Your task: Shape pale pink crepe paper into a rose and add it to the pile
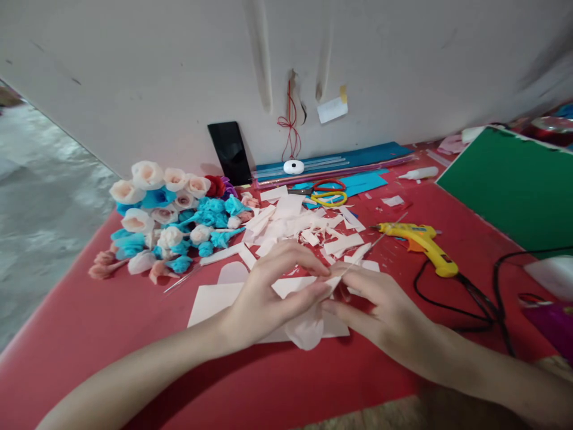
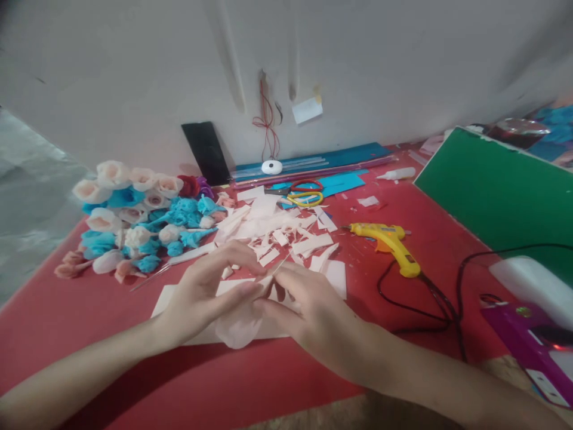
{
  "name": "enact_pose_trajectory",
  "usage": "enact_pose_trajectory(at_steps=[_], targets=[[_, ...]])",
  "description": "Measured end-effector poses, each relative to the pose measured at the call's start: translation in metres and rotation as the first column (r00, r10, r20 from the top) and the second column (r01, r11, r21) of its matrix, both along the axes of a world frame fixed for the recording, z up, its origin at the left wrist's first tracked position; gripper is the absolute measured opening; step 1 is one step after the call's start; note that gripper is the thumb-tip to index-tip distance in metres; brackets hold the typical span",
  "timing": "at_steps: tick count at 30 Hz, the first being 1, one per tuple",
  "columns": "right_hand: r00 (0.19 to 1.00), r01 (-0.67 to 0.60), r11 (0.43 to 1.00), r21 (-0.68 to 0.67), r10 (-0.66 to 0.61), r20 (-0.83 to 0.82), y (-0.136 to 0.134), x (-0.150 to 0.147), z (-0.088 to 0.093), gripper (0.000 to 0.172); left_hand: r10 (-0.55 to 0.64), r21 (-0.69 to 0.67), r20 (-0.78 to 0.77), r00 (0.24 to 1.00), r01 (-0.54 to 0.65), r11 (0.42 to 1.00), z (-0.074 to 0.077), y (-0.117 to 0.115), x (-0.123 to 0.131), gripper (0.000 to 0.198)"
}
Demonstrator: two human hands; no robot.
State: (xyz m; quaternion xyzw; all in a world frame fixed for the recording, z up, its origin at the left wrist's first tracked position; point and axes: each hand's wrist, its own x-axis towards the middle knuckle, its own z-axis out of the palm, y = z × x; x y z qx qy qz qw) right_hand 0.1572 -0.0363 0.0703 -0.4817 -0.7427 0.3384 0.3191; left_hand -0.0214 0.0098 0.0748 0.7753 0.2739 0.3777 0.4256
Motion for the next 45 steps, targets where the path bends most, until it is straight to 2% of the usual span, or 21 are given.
enact_pose_trajectory(at_steps=[3, 8, 12, 17, 20, 22, 25, 29, 32, 36, 39, 42, 45], targets=[[1.0, -0.011, 0.998, -0.062, 0.01, -0.017, 0.001, 0.0, 0.001, 0.013, -0.032, -0.082, 0.044, 0.999, 0.035, 0.996, 0.002, 0.002, -0.002, 0.014], [0.999, -0.006, 0.995, -0.098, 0.003, -0.038, 0.003, 0.001, 0.005, 0.013, -0.101, -0.134, 0.04, 0.994, 0.105, 0.985, 0.0, 0.002, -0.004, 0.015], [0.989, -0.023, 0.987, -0.158, 0.0, -0.146, 0.005, 0.002, 0.007, 0.011, -0.149, -0.213, 0.043, 0.988, 0.155, 0.965, -0.005, 0.003, -0.004, 0.025], [0.951, -0.104, 0.935, -0.339, -0.006, -0.31, 0.008, 0.004, 0.003, 0.015, -0.215, -0.35, 0.128, 0.968, 0.247, 0.904, -0.007, 0.003, -0.004, 0.028], [0.923, -0.164, 0.892, -0.421, -0.011, -0.385, 0.01, 0.006, -0.001, 0.018, -0.245, -0.406, 0.198, 0.949, 0.307, 0.861, -0.007, 0.002, -0.004, 0.021], [0.917, -0.177, 0.891, -0.419, -0.005, -0.398, 0.011, 0.006, -0.002, 0.019, -0.244, -0.427, 0.238, 0.94, 0.327, 0.843, -0.008, 0.002, -0.004, 0.014], [0.933, -0.164, 0.933, -0.32, 0.042, -0.356, 0.013, 0.007, 0.001, 0.019, -0.238, -0.42, 0.27, 0.933, 0.337, 0.842, -0.008, 0.003, -0.004, 0.01], [0.951, -0.143, 0.969, -0.201, 0.078, -0.3, 0.015, 0.009, 0.008, 0.018, -0.197, -0.382, 0.236, 0.952, 0.277, 0.881, -0.007, 0.005, -0.004, 0.009], [0.953, -0.141, 0.975, -0.171, 0.087, -0.289, 0.018, 0.011, 0.01, 0.022, -0.145, -0.366, 0.196, 0.97, 0.21, 0.907, -0.006, 0.006, -0.004, 0.009], [0.955, -0.177, 0.97, -0.169, 0.128, -0.268, 0.02, 0.018, 0.009, 0.036, -0.064, -0.386, 0.191, 0.98, 0.135, 0.913, -0.006, 0.007, -0.005, 0.01], [0.947, -0.141, 0.963, -0.228, 0.064, -0.314, 0.018, 0.023, 0.008, 0.044, 0.035, -0.41, 0.203, 0.979, 0.053, 0.911, -0.007, 0.008, -0.004, 0.012], [0.939, -0.084, 0.971, -0.225, 0.002, -0.343, 0.016, 0.023, 0.007, 0.054, 0.093, -0.419, 0.27, 0.958, 0.03, 0.907, -0.01, 0.008, -0.003, 0.013], [0.938, 0.005, 0.984, -0.179, -0.067, -0.341, 0.015, 0.02, 0.006, 0.049, 0.105, -0.409, 0.319, 0.942, 0.037, 0.912, -0.013, 0.006, -0.001, 0.011]])
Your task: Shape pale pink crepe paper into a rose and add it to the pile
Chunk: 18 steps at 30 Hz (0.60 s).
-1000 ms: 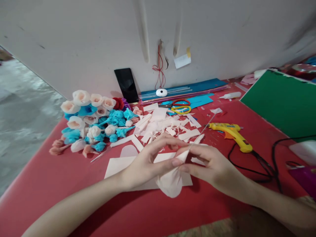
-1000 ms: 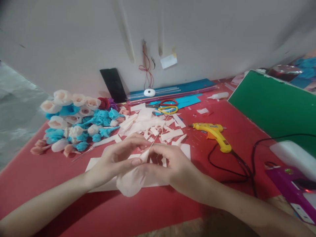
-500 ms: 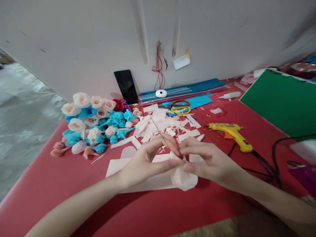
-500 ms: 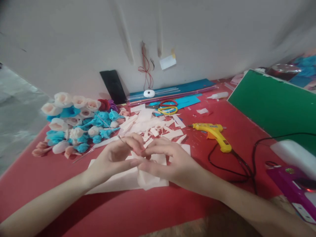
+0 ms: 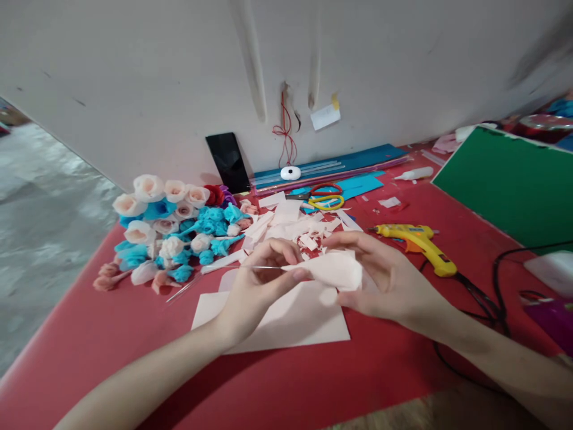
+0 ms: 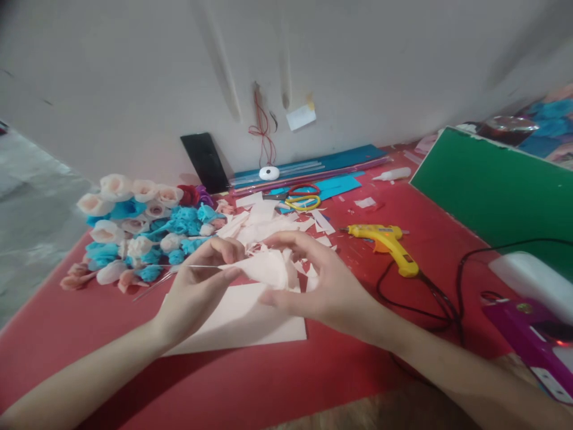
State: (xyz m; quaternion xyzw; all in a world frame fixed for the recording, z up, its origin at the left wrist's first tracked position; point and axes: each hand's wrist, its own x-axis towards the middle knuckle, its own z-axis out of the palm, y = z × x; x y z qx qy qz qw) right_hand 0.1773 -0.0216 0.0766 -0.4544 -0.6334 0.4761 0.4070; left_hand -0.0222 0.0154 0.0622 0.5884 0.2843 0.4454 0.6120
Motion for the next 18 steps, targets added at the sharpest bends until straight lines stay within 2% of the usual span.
enact_pose_trajectory(at_steps=[2, 4, 7, 9, 11, 13, 15, 16, 18], targets=[[0.999, 0.039, 0.999, 0.01, -0.039, -0.021, 0.0, -0.001, 0.0, 0.04, -0.007, 0.025, 0.008, 1.0, 0.007, 1.0, 0.0, -0.002, 0.0, 0.013], [0.997, 0.053, 0.999, 0.009, -0.053, -0.058, 0.001, -0.001, 0.003, 0.034, -0.038, 0.067, -0.003, 0.999, 0.038, 0.997, 0.002, -0.002, 0.0, 0.024], [0.992, 0.033, 0.999, -0.005, -0.033, -0.12, 0.004, 0.0, 0.008, 0.029, -0.103, 0.099, -0.072, 0.992, 0.11, 0.989, 0.002, 0.004, -0.003, 0.031], [0.991, -0.001, 1.0, -0.019, -0.001, -0.131, 0.004, 0.001, 0.011, 0.03, -0.168, 0.055, -0.092, 0.981, 0.174, 0.983, 0.0, 0.012, -0.005, 0.023], [0.996, -0.028, 0.999, -0.023, 0.026, -0.087, 0.003, 0.001, 0.012, 0.035, -0.275, -0.054, -0.063, 0.959, 0.272, 0.961, -0.003, 0.021, -0.008, 0.015], [0.999, -0.038, 0.999, -0.015, 0.038, 0.008, 0.001, -0.001, 0.009, 0.041, -0.392, -0.155, -0.072, 0.917, 0.378, 0.913, -0.005, 0.026, -0.01, 0.029], [0.993, -0.036, 0.999, 0.007, 0.035, 0.115, -0.002, -0.003, 0.004, 0.047, -0.471, -0.177, -0.194, 0.861, 0.441, 0.88, -0.004, 0.025, -0.01, 0.031], [0.987, -0.034, 0.999, 0.015, 0.031, 0.16, -0.004, -0.004, 0.002, 0.05, -0.473, -0.15, -0.285, 0.834, 0.448, 0.881, -0.002, 0.022, -0.01, 0.028], [0.975, -0.023, 0.999, 0.027, 0.016, 0.221, -0.005, -0.006, -0.001, 0.052, -0.397, -0.042, -0.461, 0.793, 0.428, 0.903, 0.002, 0.014, -0.008, 0.02]])
